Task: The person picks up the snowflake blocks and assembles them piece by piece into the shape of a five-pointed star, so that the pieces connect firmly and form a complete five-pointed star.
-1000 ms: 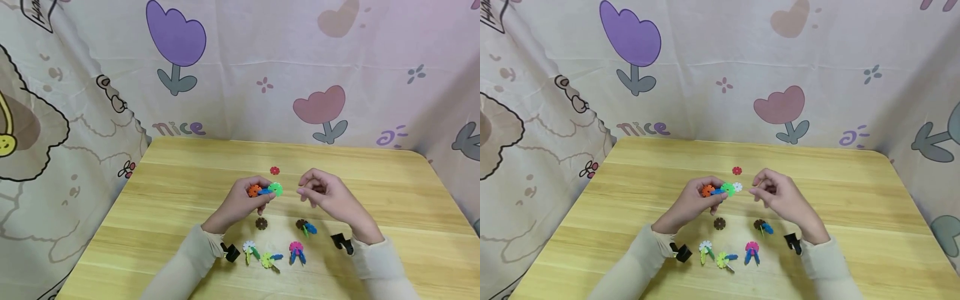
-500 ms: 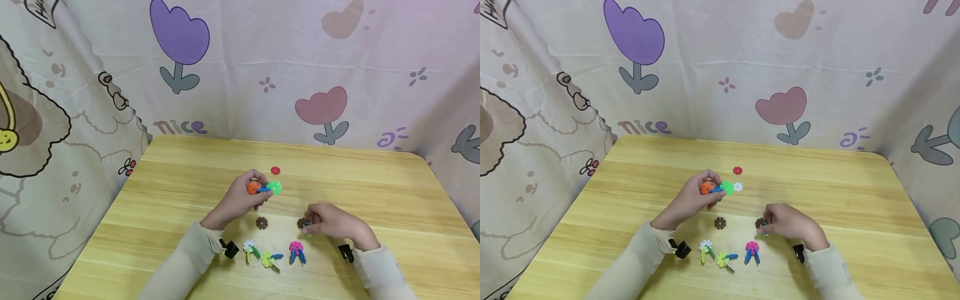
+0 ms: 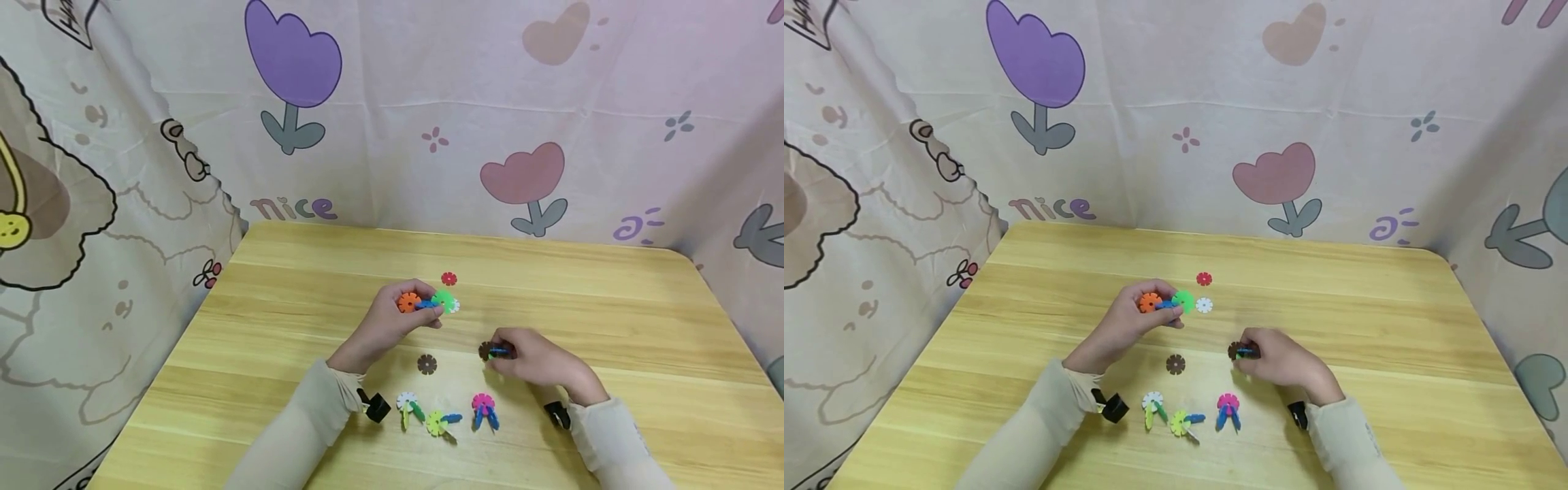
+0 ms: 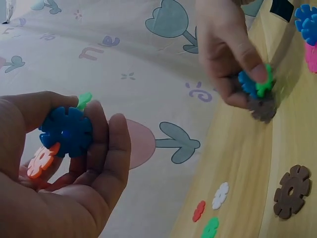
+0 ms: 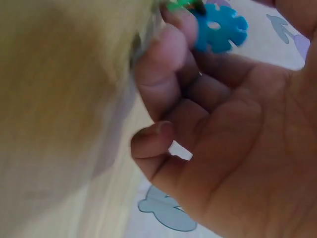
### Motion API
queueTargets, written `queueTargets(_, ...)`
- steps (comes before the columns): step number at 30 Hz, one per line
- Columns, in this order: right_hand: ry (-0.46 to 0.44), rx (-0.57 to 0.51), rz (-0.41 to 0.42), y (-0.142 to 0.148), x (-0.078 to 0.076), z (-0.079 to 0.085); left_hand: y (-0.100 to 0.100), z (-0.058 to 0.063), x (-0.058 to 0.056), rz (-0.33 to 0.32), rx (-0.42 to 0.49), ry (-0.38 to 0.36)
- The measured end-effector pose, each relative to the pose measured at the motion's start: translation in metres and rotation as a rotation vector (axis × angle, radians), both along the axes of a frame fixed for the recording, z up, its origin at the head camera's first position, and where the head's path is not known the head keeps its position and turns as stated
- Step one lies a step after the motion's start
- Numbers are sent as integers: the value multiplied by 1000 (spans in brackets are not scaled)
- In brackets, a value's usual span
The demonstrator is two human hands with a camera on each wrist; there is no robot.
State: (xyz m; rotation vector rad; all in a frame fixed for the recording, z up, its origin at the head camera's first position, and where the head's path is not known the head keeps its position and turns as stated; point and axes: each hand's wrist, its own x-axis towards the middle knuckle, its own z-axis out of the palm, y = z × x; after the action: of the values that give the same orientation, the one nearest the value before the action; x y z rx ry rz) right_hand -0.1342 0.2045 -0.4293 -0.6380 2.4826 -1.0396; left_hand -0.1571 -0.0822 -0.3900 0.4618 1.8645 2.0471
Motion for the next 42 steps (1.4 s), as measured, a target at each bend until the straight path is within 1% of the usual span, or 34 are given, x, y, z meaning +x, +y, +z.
queueTargets(4, -3, -101, -80, -1, -4, -1, 0, -1, 0, 2, -10, 13)
queueTargets(7, -9, -229, -150, -4, -6, 1, 0, -2, 0, 4, -16, 19)
queueTargets(9, -18, -325, -186, -7, -6, 5, 1, -2, 0, 1, -19, 20)
queueTargets(12, -38, -438, -242, -14, -4, 15, 2, -3, 0, -6, -28, 18)
queueTargets(15, -20, -523, -255, -23, -2, 29, 2, -3, 1, -6, -23, 24)
queueTargets(18, 18, -584, -226, -34, -2, 43, 1, -3, 1, 3, -11, 29)
queueTargets(21, 44, -616, -214, -44, -4, 53, 0, -3, 2, 12, -7, 28)
queueTargets(24, 49, -640, -226, -50, -6, 57, -1, -1, 3, 15, -12, 24)
queueTargets(27, 48, -653, -240, -50, -7, 57, -1, 0, 2, 5, 3, 24)
queueTargets(31, 66, -649, -250, -50, -4, 56, 0, 2, 2, -31, 44, 20)
queueTargets(34, 78, -639, -260, -50, -2, 56, 0, 2, 3, -54, 47, 30)
queueTargets(39, 101, -631, -247, -51, 0, 57, 1, 3, 5, -45, 26, 77)
queueTargets(42, 120, -646, -234, -52, 1, 59, 0, 4, 7, -36, 30, 84)
